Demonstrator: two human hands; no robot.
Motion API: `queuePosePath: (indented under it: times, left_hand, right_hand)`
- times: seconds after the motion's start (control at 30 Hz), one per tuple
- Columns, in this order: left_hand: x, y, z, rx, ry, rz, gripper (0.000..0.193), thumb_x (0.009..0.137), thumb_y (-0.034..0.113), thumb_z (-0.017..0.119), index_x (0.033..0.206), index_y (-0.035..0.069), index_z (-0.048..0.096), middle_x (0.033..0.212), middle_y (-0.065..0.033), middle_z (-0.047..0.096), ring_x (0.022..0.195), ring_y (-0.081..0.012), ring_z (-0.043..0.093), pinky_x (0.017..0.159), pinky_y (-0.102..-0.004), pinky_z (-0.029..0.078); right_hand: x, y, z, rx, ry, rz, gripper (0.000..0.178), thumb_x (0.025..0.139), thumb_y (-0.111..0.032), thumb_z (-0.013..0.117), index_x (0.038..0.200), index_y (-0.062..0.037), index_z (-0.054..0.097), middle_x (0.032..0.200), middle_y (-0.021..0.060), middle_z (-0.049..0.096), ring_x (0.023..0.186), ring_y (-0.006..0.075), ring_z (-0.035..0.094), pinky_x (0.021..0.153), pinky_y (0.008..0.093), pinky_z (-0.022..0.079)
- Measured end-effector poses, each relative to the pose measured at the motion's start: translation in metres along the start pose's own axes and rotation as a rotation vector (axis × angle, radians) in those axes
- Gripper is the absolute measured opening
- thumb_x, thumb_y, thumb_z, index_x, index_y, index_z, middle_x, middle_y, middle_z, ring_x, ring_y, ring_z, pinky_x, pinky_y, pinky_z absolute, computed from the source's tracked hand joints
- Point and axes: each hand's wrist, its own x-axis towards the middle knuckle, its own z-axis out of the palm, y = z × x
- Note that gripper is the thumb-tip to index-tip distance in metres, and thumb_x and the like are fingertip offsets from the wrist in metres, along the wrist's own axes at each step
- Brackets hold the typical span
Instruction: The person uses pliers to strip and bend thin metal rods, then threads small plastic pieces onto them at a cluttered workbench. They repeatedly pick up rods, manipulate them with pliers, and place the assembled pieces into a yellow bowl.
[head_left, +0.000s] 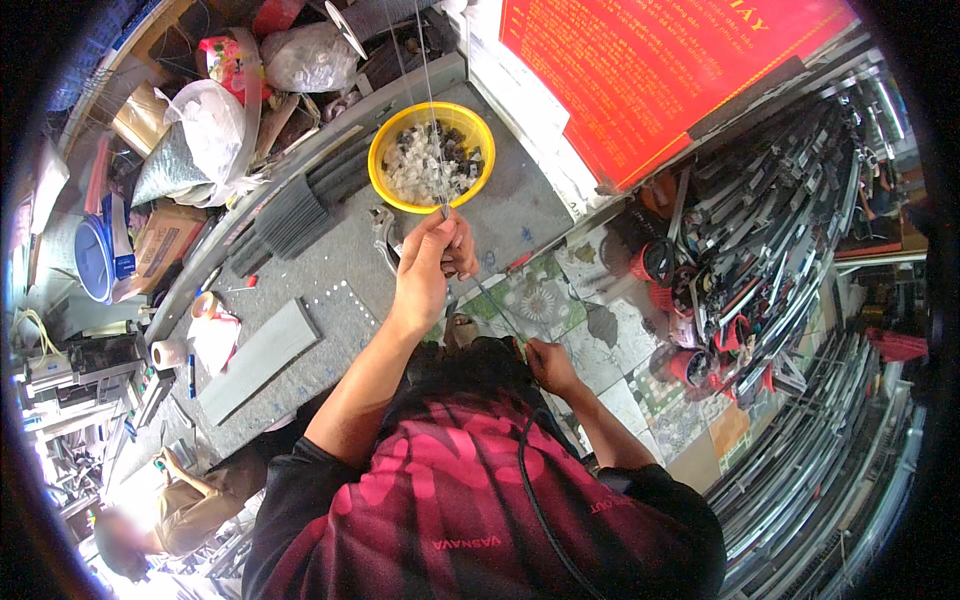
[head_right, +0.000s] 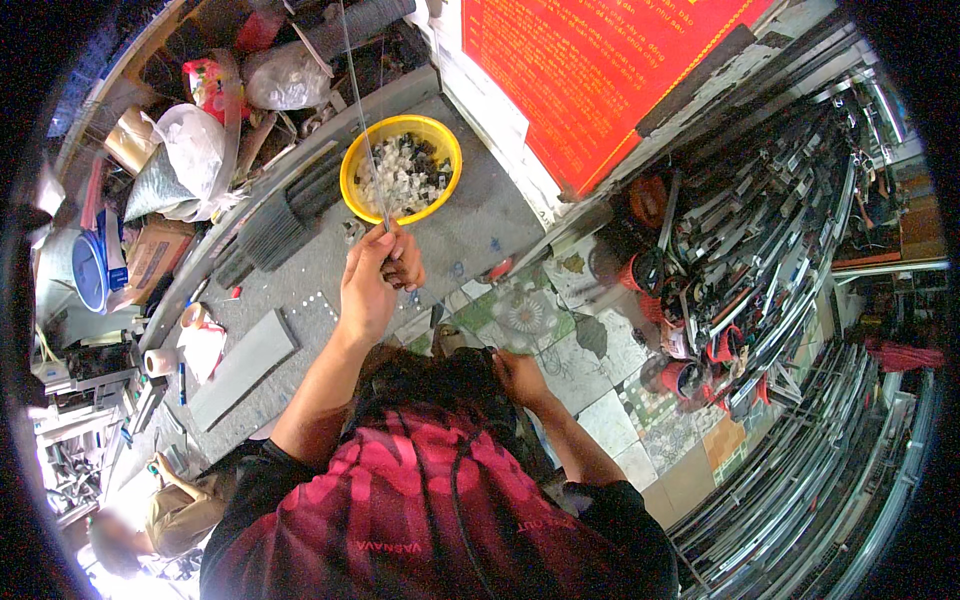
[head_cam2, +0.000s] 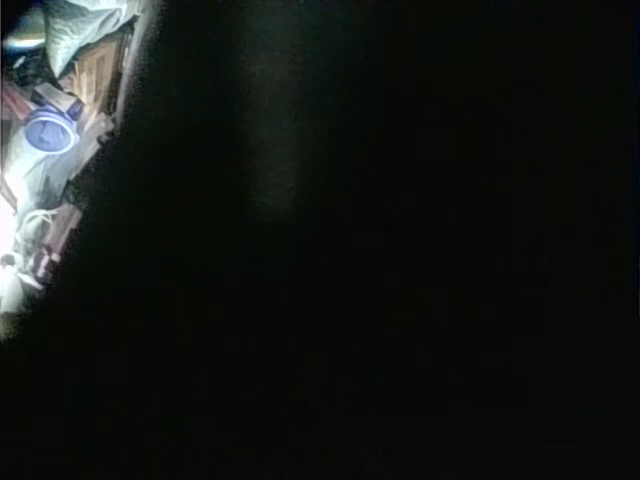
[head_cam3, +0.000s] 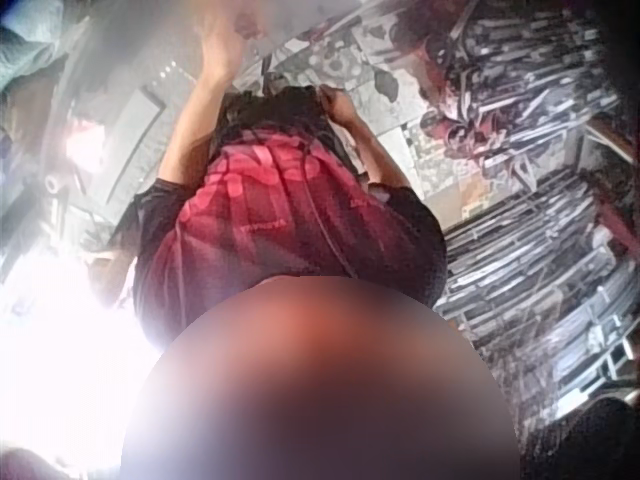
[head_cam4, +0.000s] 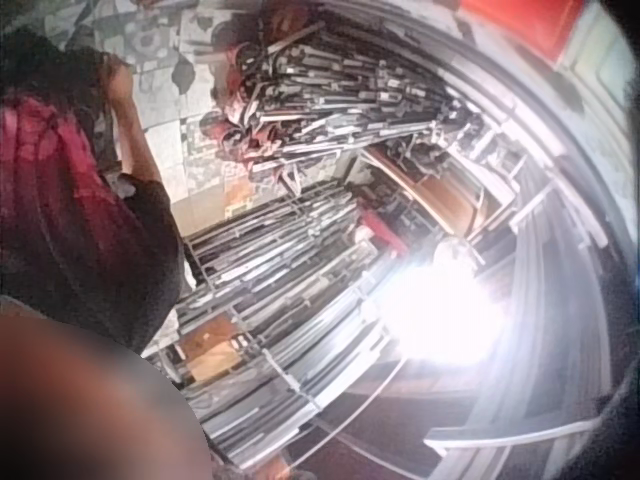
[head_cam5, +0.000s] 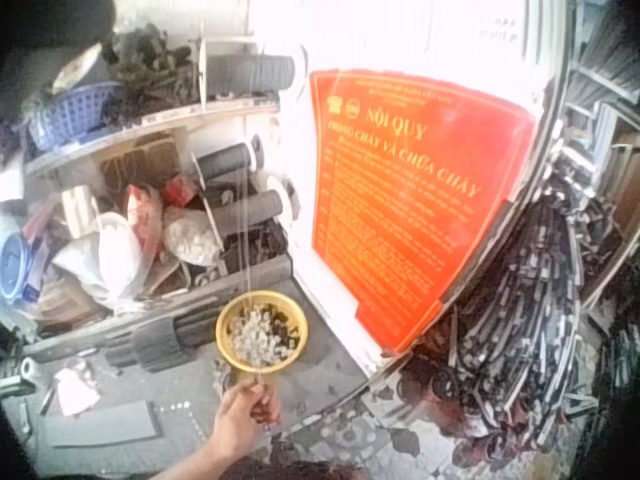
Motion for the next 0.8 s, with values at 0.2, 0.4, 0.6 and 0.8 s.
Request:
queuePosePath:
  times: [0.2,0.4,0.6,0.8]
  left_hand:
    - [-0.002,-0.001,0.004,-0.007,0.002,0.035,0.028,0.116,0.033,0.046,0.099,0.01,0.044,0.076,-0.0008,0.038,0.062,-0.0137,0.036,0.061,-0.0337,0.037]
    - [-0.003,0.005,0.01,0.033,0.071,0.074,0.029,0.116,0.031,0.047,0.097,0.009,0.043,0.075,-0.0006,0.037,0.062,-0.0139,0.035,0.06,-0.0339,0.036]
    - [0.0,0.015,0.008,0.036,-0.004,0.149,0.031,0.118,0.032,0.047,0.099,0.007,0.049,0.076,0.0013,0.041,0.065,-0.0106,0.036,0.063,-0.0309,0.038]
    - [-0.011,0.025,0.027,0.153,0.073,0.124,0.031,0.116,0.029,0.048,0.096,0.005,0.051,0.076,0.0016,0.041,0.067,-0.0104,0.036,0.063,-0.03,0.036]
  right_hand:
    - [0.0,0.008,0.001,-0.005,-0.026,0.012,0.025,0.109,-0.021,0.058,0.104,0.0012,0.066,0.089,0.0294,0.068,0.086,0.054,0.066,0.075,0.0582,0.05]
    - [0.002,0.006,0.004,0.039,0.016,-0.028,0.025,0.108,-0.02,0.06,0.095,0.0001,0.06,0.082,0.0293,0.063,0.084,0.0552,0.062,0.066,0.0535,0.048]
    - [0.005,0.007,0.001,-0.012,-0.022,-0.058,0.024,0.108,-0.021,0.059,0.095,-0.0009,0.059,0.082,0.0289,0.064,0.083,0.0544,0.063,0.067,0.0552,0.049]
    - [0.008,0.005,0.0,0.004,-0.013,-0.099,0.025,0.109,-0.02,0.059,0.093,-0.0012,0.057,0.08,0.0279,0.061,0.082,0.0539,0.063,0.067,0.0549,0.048]
